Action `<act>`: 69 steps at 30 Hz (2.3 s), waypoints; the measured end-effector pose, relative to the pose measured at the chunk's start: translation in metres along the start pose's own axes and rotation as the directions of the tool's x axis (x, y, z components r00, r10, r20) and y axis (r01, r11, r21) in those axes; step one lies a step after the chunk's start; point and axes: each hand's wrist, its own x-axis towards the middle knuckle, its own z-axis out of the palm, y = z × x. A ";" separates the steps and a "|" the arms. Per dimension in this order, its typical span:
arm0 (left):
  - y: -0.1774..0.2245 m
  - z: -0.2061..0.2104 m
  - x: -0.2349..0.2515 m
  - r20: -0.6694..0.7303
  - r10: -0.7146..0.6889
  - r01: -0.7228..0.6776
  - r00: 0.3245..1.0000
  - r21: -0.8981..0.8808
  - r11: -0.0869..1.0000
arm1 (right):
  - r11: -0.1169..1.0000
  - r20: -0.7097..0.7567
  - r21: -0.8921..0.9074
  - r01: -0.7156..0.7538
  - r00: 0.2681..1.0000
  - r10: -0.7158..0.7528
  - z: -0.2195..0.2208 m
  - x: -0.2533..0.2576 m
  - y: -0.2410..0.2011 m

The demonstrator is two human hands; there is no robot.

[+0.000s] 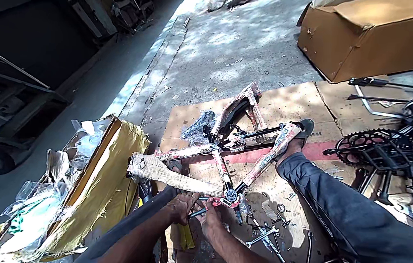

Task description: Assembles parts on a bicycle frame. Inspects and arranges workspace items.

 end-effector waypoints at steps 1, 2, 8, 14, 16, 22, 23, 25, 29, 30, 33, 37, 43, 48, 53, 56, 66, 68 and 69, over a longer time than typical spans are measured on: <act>-0.006 -0.003 0.005 -0.007 0.025 -0.025 1.000 0.025 0.999 | 1.000 -0.007 0.017 0.005 1.000 -0.005 0.005 0.001 0.000; -0.011 -0.006 0.009 -0.011 0.048 -0.047 0.999 0.044 0.998 | 1.000 -0.003 0.030 0.004 1.000 -0.004 0.007 0.002 0.000; -0.026 -0.035 0.024 -0.024 0.120 -0.112 0.992 0.215 0.970 | 0.993 -0.024 0.122 -0.004 1.000 0.007 0.025 0.013 -0.003; -0.035 -0.075 0.045 0.077 0.175 -0.191 0.981 0.309 0.932 | 0.977 -0.038 0.211 0.001 0.999 0.008 0.040 0.027 -0.008; -0.039 -0.083 0.058 0.052 0.221 -0.224 0.974 0.377 0.899 | 0.968 -0.042 0.249 0.010 0.999 0.001 0.045 0.034 -0.010; -0.023 -0.068 0.048 -0.035 0.064 -0.049 0.997 0.336 0.941 | 1.000 0.063 0.023 0.003 0.998 -0.004 0.029 0.018 -0.017; -0.013 -0.064 0.035 -0.009 0.028 -0.024 1.000 0.296 0.955 | 0.998 0.081 -0.057 0.000 0.997 0.005 0.019 0.011 -0.018; 0.007 -0.044 0.004 0.044 -0.014 0.007 0.999 0.148 0.989 | 0.980 0.127 -0.200 0.001 0.992 0.025 -0.008 -0.008 -0.020; 0.053 -0.010 -0.035 0.292 0.040 0.054 0.956 -0.307 0.950 | 0.871 0.136 -0.488 -0.058 0.981 0.142 -0.062 -0.033 -0.037; 0.064 -0.003 -0.034 0.344 0.055 0.092 0.937 -0.396 0.913 | 0.821 0.125 -0.567 -0.074 0.977 0.174 -0.074 -0.036 -0.045; 0.099 0.009 -0.017 0.232 0.043 0.142 0.972 -0.720 0.679 | 0.602 0.148 -0.798 -0.015 0.964 0.219 -0.104 -0.040 -0.085; 0.159 0.041 0.024 -0.145 0.138 -0.129 0.980 -0.985 -0.119 | 0.132 0.168 -0.982 0.138 0.953 0.253 -0.120 -0.040 -0.156; 0.221 0.044 0.072 -0.190 -0.066 -0.173 0.980 -0.630 -0.757 | -0.541 0.172 -0.813 0.215 0.977 0.129 -0.108 -0.034 -0.219; 0.225 0.020 0.077 0.022 -0.297 -0.235 0.955 -0.559 -0.795 | -0.739 0.306 -0.647 0.189 0.952 -0.025 -0.095 -0.040 -0.213; 0.225 0.010 0.077 0.065 -0.280 -0.222 0.958 -0.453 -0.864 | -0.823 0.258 -0.558 0.105 0.965 -0.052 -0.115 -0.042 -0.239; 0.228 0.007 0.081 0.064 -0.261 -0.218 0.963 -0.383 -0.898 | -0.878 0.205 -0.479 0.015 0.974 -0.096 -0.116 -0.047 -0.246; 0.221 0.027 0.079 0.023 -0.244 -0.204 0.969 -0.477 -0.855 | -0.871 0.279 -0.487 -0.057 0.935 -0.217 -0.135 -0.064 -0.209; 0.224 0.036 0.082 -0.017 -0.215 -0.197 0.976 -0.482 -0.854 | -0.859 0.260 -0.506 -0.076 0.936 -0.236 -0.136 -0.067 -0.201; 0.227 0.040 0.084 -0.047 -0.202 -0.199 0.978 -0.484 -0.852 | -0.845 0.246 -0.528 -0.088 0.936 -0.251 -0.137 -0.069 -0.196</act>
